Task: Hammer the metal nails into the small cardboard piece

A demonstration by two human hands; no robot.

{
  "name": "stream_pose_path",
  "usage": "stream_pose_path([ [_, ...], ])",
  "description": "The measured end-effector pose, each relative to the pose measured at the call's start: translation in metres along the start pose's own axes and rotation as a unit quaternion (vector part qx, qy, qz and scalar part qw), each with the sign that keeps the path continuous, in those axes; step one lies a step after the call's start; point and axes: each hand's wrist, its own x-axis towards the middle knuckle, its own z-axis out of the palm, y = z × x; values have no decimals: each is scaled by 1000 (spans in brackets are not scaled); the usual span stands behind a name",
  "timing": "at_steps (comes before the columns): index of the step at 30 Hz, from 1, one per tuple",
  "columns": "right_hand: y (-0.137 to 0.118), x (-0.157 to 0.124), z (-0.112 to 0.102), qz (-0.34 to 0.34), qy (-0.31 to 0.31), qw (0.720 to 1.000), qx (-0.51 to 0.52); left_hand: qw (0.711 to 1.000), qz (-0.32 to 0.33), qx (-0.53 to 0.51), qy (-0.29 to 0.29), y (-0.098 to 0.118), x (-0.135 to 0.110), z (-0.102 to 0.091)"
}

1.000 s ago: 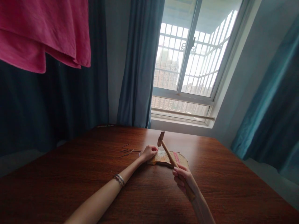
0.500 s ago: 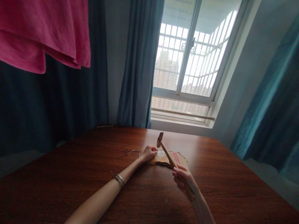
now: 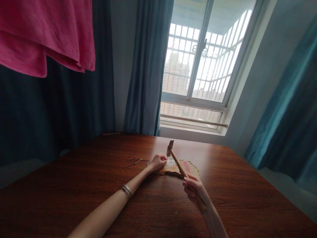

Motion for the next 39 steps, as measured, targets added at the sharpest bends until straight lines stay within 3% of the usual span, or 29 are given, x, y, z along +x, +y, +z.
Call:
stream_pose_path([
  [28, 6, 6, -4, 4, -13, 1000, -2, 1000, 22, -5, -11, -6, 0, 2],
  [39, -2, -1, 1, -10, 11, 1000, 9, 1000, -4, 18, -8, -4, 1, 2],
])
